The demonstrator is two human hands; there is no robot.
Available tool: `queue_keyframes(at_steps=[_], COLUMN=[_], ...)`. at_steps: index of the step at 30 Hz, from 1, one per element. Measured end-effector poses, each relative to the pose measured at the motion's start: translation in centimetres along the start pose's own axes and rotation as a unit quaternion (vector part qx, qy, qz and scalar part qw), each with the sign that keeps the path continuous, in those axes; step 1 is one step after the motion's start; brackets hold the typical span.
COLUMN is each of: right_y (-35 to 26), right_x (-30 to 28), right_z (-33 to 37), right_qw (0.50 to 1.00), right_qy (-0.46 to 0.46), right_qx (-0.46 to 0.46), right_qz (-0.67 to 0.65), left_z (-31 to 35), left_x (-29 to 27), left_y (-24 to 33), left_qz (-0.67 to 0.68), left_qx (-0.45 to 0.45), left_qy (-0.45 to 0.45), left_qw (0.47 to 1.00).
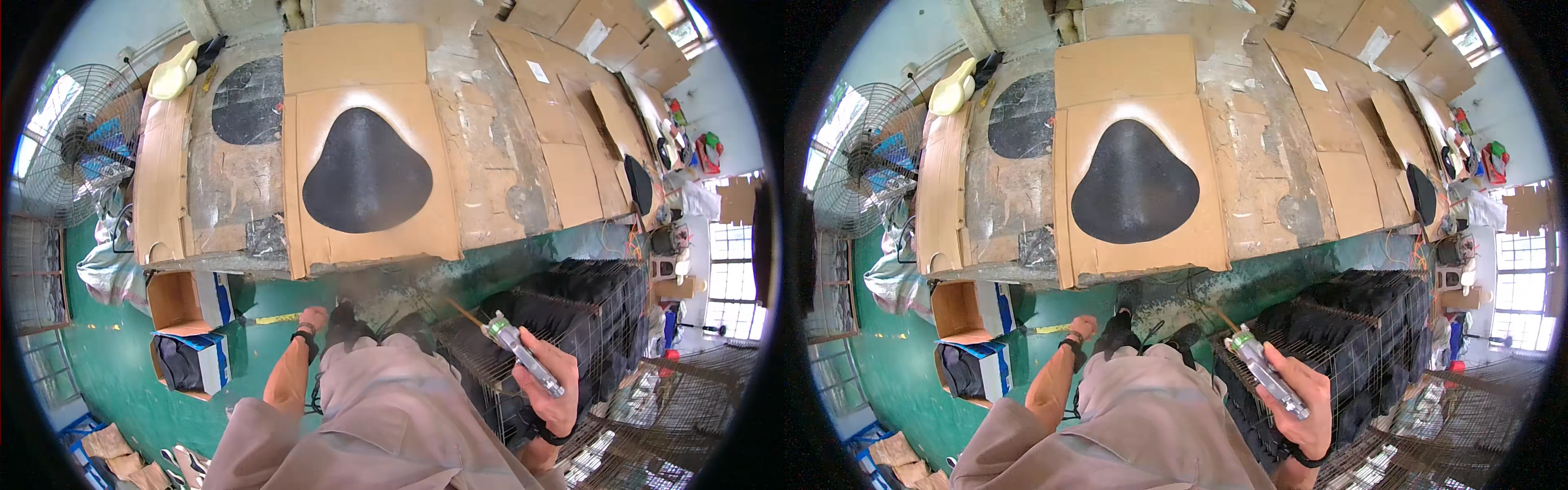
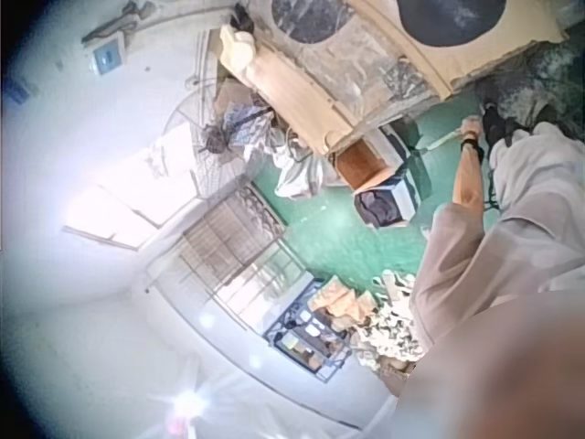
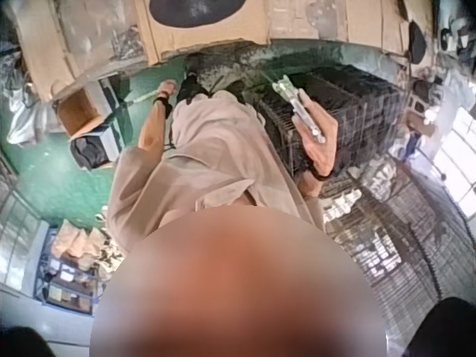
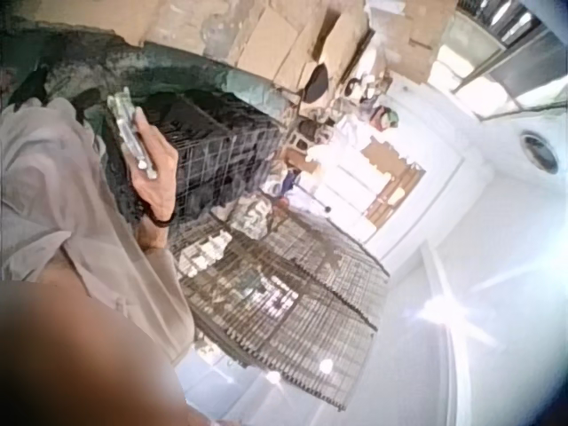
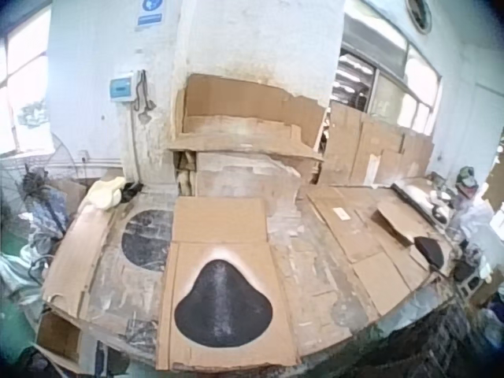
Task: The recorder sprays adhesive onto black shoe components and arranges them on a drying rack.
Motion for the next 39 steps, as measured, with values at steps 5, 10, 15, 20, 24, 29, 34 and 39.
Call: queue_keyframes(at_steps=[5, 10, 15, 20, 24, 29, 34, 39], right_y=[1.5, -0.1, -1.3, -1.3, -2.8, -3.4, -3.0, -0.2], right_x=[0.9, 2.9, 3.3, 2.5, 2.4, 2.7, 4.6, 6.2], right_z=[0.1, -0.3, -1.0, -1.8, -1.8, -1.3, 0.5, 2.3], right_qw=[0.994, 0.996, 1.0, 0.996, 0.994, 0.991, 0.98, 0.962], right_qy=[0.037, -0.001, -0.001, 0.057, 0.084, 0.072, 0.108, 0.119], right_qx=[0.102, 0.085, 0.005, 0.056, 0.063, 0.106, 0.165, 0.241], right_qz=[-0.003, -0.028, -0.008, 0.036, 0.017, 0.049, 0.005, -0.058], left_z=[0.0, 2.6, 5.8, 2.5, -0.8, -1.2, -0.3, -5.2], left_x=[-0.1, -1.8, -6.0, -10.9, -12.9, -13.6, -13.9, -11.7], left_y=[0.2, 5.5, 16.9, 27.3, 31.0, 32.7, 34.3, 31.8], left_qz=[0.0, 0.049, 0.135, 0.112, 0.001, -0.073, -0.026, 0.565], left_qx=[0.021, 0.042, 0.175, 0.267, 0.215, 0.195, 0.281, 0.189], left_qy=[0.004, -0.016, 0.079, 0.216, 0.306, 0.297, 0.324, 0.145], left_qw=[1.0, 0.998, 0.972, 0.933, 0.927, 0.932, 0.903, 0.79])
Point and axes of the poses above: each hand's wrist, its own z-axis away from the middle knuckle, its own x-axis out of the palm, y = z × x, the point moved 6 cm from there along -z, towards the middle knuckle, and after that the axes turned 7 degrees about z, right-handed, at the moved point
